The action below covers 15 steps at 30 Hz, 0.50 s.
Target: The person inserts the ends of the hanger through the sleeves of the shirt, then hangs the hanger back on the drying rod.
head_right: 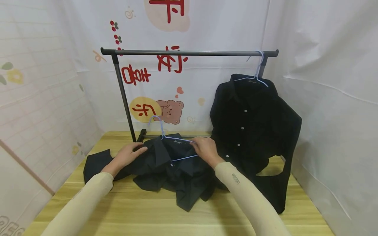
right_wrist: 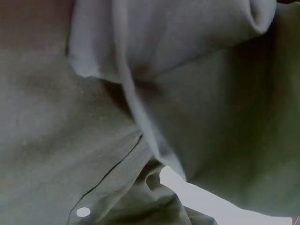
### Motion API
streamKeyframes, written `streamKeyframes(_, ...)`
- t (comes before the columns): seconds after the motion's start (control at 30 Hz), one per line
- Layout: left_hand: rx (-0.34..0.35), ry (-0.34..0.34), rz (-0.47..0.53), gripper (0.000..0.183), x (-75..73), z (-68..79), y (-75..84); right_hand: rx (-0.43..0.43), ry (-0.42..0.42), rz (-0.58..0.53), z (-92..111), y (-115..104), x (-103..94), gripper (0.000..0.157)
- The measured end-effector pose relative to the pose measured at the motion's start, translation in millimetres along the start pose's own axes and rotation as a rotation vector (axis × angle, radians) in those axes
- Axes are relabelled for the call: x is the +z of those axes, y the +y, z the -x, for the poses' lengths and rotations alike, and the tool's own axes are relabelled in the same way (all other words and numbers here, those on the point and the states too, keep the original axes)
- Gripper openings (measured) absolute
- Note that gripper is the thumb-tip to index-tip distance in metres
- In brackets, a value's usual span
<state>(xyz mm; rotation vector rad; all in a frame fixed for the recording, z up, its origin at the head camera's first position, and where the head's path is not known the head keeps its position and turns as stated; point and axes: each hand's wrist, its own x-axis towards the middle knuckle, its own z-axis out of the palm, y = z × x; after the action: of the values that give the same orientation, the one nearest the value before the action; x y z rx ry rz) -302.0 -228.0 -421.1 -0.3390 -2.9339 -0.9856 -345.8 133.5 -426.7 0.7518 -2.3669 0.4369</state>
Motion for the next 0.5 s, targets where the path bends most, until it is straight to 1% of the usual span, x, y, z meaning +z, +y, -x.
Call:
streamKeyframes(0.07, 0.016, 0.022, 0.108, 0.072, 3.6, -4.4, 14.6, -0.017, -0.009, -0.004, -0.7, -0.6, 0.6, 0.011)
streamKeyframes(0.1, 0.030, 0.021, 0.141, 0.068, 6.2, -6.3, 21.2, -0.024, -0.013, -0.007, -1.1, -0.9, 1.1, 0.011)
streamKeyframes(0.17, 0.049, 0.009, 0.180, 0.057, 13.0, -9.8, 31.3, -0.035, -0.019, -0.007, -2.0, -1.6, 2.6, 0.012)
streamKeyframes(0.23, 0.046, 0.000, 0.197, 0.047, 21.1, -11.7, 36.9, -0.039, -0.022, -0.001, -2.7, -2.1, 4.4, 0.011)
streamKeyframes(0.27, 0.039, 0.006, 0.198, 0.042, 25.4, -12.2, 38.1, -0.033, -0.022, 0.004, -2.9, -2.8, 5.1, 0.011)
streamKeyframes(0.33, 0.019, 0.044, 0.202, 0.034, 33.7, -12.8, 38.4, -0.016, -0.025, 0.021, -3.4, -4.9, 6.7, 0.010)
streamKeyframes(0.4, 0.001, 0.103, 0.199, 0.028, 40.7, -12.2, 38.2, 0.020, -0.028, 0.042, -3.5, -9.6, 8.5, 0.012)
streamKeyframes(0.5, -0.025, 0.184, 0.203, 0.022, 47.9, -10.8, 37.9, 0.077, -0.022, 0.060, -1.5, -25.6, 9.4, 0.021)
